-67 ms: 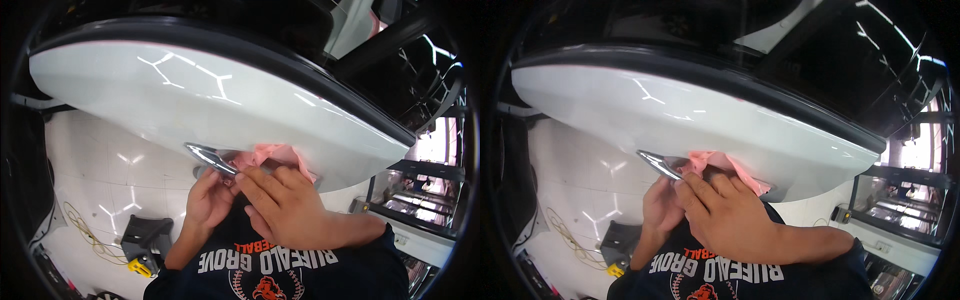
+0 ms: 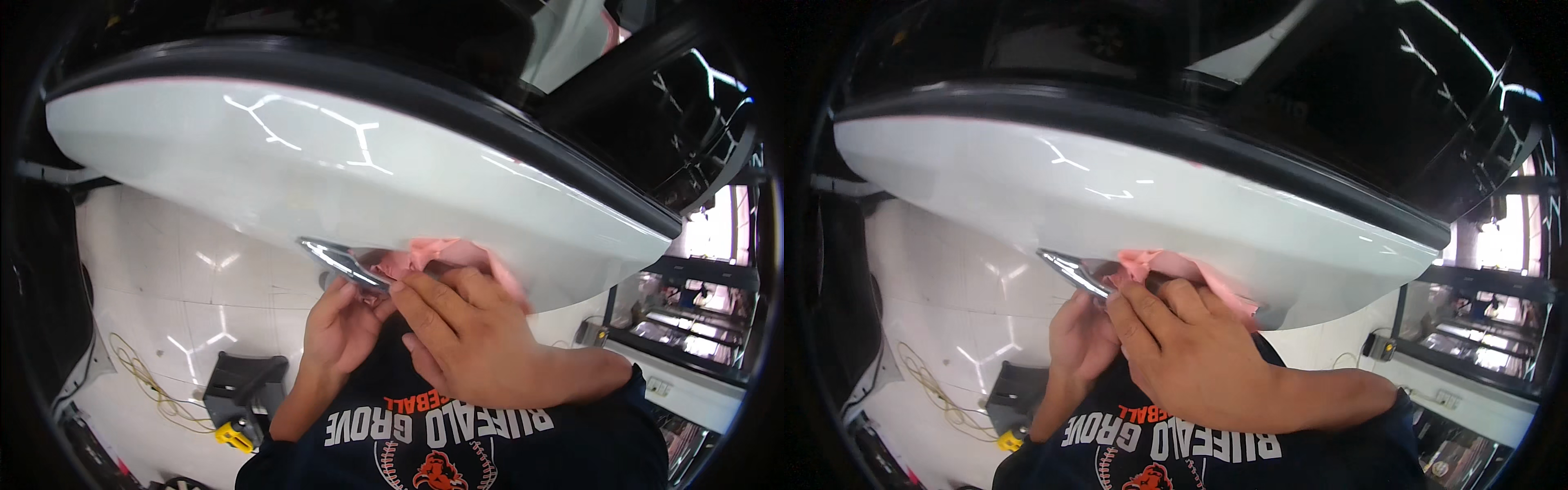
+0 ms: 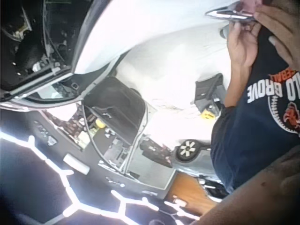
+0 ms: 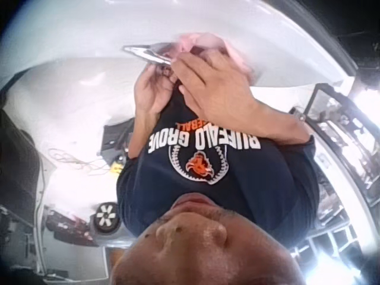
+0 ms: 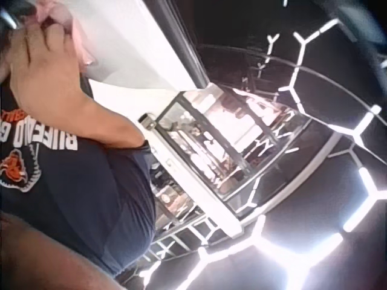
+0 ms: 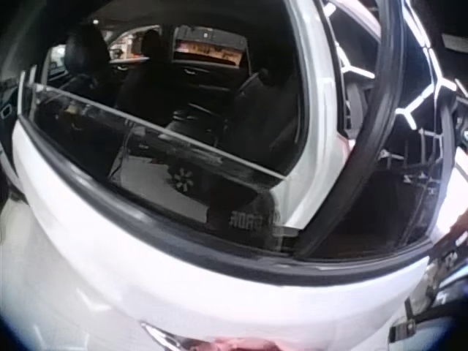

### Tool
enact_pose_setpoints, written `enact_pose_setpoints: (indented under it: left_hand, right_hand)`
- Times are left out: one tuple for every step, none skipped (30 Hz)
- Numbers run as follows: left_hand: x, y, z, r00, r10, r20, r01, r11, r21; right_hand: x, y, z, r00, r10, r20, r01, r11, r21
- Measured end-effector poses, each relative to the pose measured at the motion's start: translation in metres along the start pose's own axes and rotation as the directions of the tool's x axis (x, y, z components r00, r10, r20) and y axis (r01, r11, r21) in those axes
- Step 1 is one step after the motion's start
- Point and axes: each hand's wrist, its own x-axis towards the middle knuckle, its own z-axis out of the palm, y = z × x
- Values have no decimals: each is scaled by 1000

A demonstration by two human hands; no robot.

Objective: The person applies a pink vinyl wrap to the side of a white car, focusing on the door handle area. They use a heat gun to warm the material and a squeegee to smooth it out, ensuring a tight fit around the contours of the handle. The person also uses a knife to trim excess vinyl and a cloth to wipe the surface.

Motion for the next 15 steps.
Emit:
enact_pose_setpoints:
  left_hand:
    - [0,0,-1,1000,-9,16,9,1000,3]
    - [0,-1,-3,999,-18,32,18,1000,5]
    - [-2,1,-5,999,-31,36,30,999,15]
    - [-2,2,-5,999,-44,9,44,999,16]
    - [-2,3,-3,998,-56,-19,57,998,17]
    - [-2,5,-3,996,-74,-44,75,997,18]
    - [-2,6,-3,997,-72,-23,72,997,22]
    - [-1,8,-3,998,-69,-2,69,997,26]
    - [-1,8,-3,998,-63,21,62,998,24]
    - [-1,8,-3,998,-60,3,60,996,61]
    - [0,9,-3,998,-56,-15,57,994,97]
    - [0,11,-2,998,-50,-29,53,989,136]
    - [-1,13,1,998,-53,-45,60,982,179]
    - [-4,17,4,997,-54,-62,67,973,222]
    - [-5,23,7,995,-58,-80,77,960,269]
  right_hand:
    - [-3,4,-3,1000,9,3,-9,1000,4]
    - [-6,7,-6,1000,18,5,-18,1000,8]
    - [-10,9,-5,999,45,28,-46,998,37]
    - [-13,11,-4,997,61,52,-64,996,56]
    - [-15,13,-3,994,76,77,-81,994,74]
    - [-18,14,0,994,99,52,-105,986,128]
    - [-19,16,3,992,123,28,-126,975,181]
    - [-20,17,6,989,148,5,-145,961,234]
    - [-21,20,10,993,106,-43,-95,976,195]
    - [-22,24,18,994,62,-90,-48,987,152]
    - [-22,26,22,991,18,-135,-3,994,106]
    - [-22,27,23,994,-10,-112,24,992,120]
    - [-22,28,23,995,-40,-90,52,990,135]
    - [-23,28,23,995,-71,-68,81,985,150]
    - [-22,29,24,993,-64,-101,78,986,145]
